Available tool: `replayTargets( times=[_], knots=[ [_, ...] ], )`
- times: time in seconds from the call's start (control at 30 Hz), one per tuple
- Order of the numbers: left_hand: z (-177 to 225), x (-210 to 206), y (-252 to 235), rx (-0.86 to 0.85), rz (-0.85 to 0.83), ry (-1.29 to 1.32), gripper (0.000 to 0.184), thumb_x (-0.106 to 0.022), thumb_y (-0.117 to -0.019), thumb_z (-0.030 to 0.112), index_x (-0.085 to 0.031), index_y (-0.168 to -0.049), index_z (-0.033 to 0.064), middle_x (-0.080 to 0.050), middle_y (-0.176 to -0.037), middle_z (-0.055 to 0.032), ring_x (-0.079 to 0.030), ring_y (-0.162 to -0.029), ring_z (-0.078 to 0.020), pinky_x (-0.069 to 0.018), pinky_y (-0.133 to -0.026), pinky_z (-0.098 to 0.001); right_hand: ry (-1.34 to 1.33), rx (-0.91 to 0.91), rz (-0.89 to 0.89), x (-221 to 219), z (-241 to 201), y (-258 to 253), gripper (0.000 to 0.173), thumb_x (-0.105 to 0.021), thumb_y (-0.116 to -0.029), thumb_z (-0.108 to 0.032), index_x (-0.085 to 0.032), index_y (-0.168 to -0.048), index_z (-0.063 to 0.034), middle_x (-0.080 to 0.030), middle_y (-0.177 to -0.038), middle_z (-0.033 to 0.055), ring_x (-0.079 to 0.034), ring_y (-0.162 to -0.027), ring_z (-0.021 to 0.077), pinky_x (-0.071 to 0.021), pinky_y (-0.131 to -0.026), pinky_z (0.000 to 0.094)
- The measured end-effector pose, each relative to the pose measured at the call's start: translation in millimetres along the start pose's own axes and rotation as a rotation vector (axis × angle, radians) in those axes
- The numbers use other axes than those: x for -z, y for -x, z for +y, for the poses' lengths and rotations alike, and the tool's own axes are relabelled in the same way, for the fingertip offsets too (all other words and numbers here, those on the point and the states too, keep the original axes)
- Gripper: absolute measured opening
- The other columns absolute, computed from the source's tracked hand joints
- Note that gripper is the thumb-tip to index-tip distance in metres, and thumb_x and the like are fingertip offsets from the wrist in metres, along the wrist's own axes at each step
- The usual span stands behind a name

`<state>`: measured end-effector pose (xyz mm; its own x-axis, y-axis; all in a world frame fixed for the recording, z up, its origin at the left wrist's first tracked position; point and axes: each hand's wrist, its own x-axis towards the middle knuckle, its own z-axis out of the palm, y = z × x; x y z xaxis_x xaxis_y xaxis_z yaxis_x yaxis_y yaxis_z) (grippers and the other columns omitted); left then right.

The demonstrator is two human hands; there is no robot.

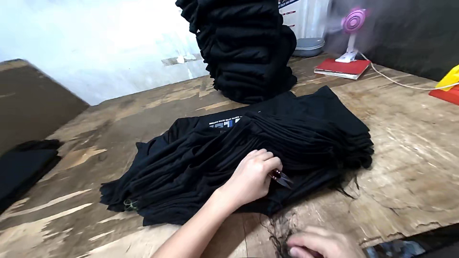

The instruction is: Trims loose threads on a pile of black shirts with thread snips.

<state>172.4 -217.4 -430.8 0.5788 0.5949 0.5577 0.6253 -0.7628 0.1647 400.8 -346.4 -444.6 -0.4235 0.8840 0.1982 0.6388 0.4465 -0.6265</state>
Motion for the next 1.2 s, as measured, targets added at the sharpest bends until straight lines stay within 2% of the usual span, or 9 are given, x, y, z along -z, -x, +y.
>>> replayTargets(
  times=[0.07,0.13,0.27,0.43,0.57,0.63,0.77,0.87,1.2],
  knots=[
    [7,17,11,0.092,-0.096,0.093,0.023,-0.070,-0.0912,0.019,-0.072,-0.114,0.0195,-0.068,-0.105,0.0056,-0.062,-0.105,-0.0115,-0.0520,-0.095,-0.0380,0.043,-0.063,0.022,5,-2,0,0.027,-0.070,-0.0960,-0.037,-0.082,-0.100,-0.0134,-0.075,-0.076,0.0034,-0.069,-0.064,0.0198,-0.0573,-0.060,0.0481],
    [12,24,21,0.102,-0.111,0.089,0.035,-0.074,-0.0916,0.026,-0.070,-0.127,0.0249,-0.068,-0.110,0.0061,-0.061,-0.107,-0.0126,-0.0502,-0.094,-0.0405,0.065,-0.105,0.192,0,-3,-6,0.024,-0.068,-0.0970,-0.034,-0.082,-0.098,-0.0140,-0.074,-0.074,0.0026,-0.068,-0.061,0.0180,-0.0567,-0.057,0.0444],
    [9,8,24,0.064,-0.092,0.027,0.034,-0.065,-0.0830,0.008,-0.079,-0.108,0.0273,-0.066,-0.081,0.0037,-0.064,-0.081,-0.0142,-0.0520,-0.075,-0.0376,0.064,-0.111,0.446,-20,3,-24,0.019,-0.064,-0.0970,-0.019,-0.081,-0.104,-0.0145,-0.071,-0.089,0.0021,-0.065,-0.074,0.0121,-0.0560,-0.064,0.0308],
    [-4,5,23,0.120,0.080,0.305,0.022,-0.066,-0.0882,0.004,-0.081,-0.097,0.0167,-0.066,-0.078,0.0056,-0.061,-0.076,-0.0029,-0.0537,-0.070,-0.0208,-0.209,-0.093,0.659,-41,13,-47,0.018,-0.059,-0.1004,-0.015,-0.075,-0.102,-0.0075,-0.070,-0.090,0.0000,-0.060,-0.066,-0.0006,-0.0512,-0.057,0.0156],
    [-3,2,24,0.087,0.109,0.315,0.018,-0.067,-0.0909,0.008,-0.081,-0.097,0.0171,-0.066,-0.078,0.0075,-0.060,-0.077,-0.0016,-0.0514,-0.072,-0.0193,-0.254,-0.154,0.638,-49,9,-61,0.027,-0.067,-0.0962,-0.036,-0.076,-0.084,-0.0141,-0.065,-0.067,-0.0084,-0.055,-0.053,-0.0012,-0.0466,-0.048,0.0200],
    [-2,3,26,0.070,0.111,0.275,0.018,-0.067,-0.0909,0.008,-0.081,-0.096,0.0176,-0.065,-0.077,0.0076,-0.059,-0.076,-0.0028,-0.0506,-0.072,-0.0212,-0.296,-0.149,0.649,-55,10,-66,0.020,-0.074,-0.0897,-0.031,-0.075,-0.079,-0.0147,-0.065,-0.065,-0.0089,-0.056,-0.052,-0.0026,-0.0468,-0.047,0.0167],
    [4,8,33,0.072,0.089,0.088,0.026,-0.062,-0.0856,0.007,-0.078,-0.101,0.0217,-0.067,-0.083,0.0075,-0.062,-0.082,-0.0076,-0.0513,-0.077,-0.0309,-0.393,-0.135,0.563,-47,9,-51,0.009,-0.078,-0.0881,-0.019,-0.079,-0.086,-0.0106,-0.072,-0.077,-0.0044,-0.059,-0.058,-0.0021,-0.0493,-0.052,0.0152],
    [14,21,38,0.060,0.059,-0.012,0.026,-0.068,-0.0962,0.026,-0.073,-0.121,0.0247,-0.067,-0.103,0.0064,-0.060,-0.098,-0.0112,-0.0486,-0.086,-0.0362,-0.408,-0.155,0.533,-38,7,-36,0.006,-0.078,-0.0858,-0.012,-0.081,-0.091,-0.0091,-0.070,-0.074,-0.0036,-0.057,-0.057,-0.0016,-0.0480,-0.051,0.0156],
    [46,14,38,-0.255,0.125,-0.380,0.023,-0.056,-0.0977,0.007,-0.073,-0.112,0.0144,-0.071,-0.101,-0.0029,-0.062,-0.090,-0.0228,-0.0462,-0.080,-0.0407,-0.286,0.009,0.518,-34,11,-27,0.007,-0.077,-0.0828,-0.013,-0.081,-0.087,-0.0091,-0.066,-0.070,-0.0036,-0.055,-0.059,-0.0012,-0.0464,-0.052,0.0161]
  ],
)
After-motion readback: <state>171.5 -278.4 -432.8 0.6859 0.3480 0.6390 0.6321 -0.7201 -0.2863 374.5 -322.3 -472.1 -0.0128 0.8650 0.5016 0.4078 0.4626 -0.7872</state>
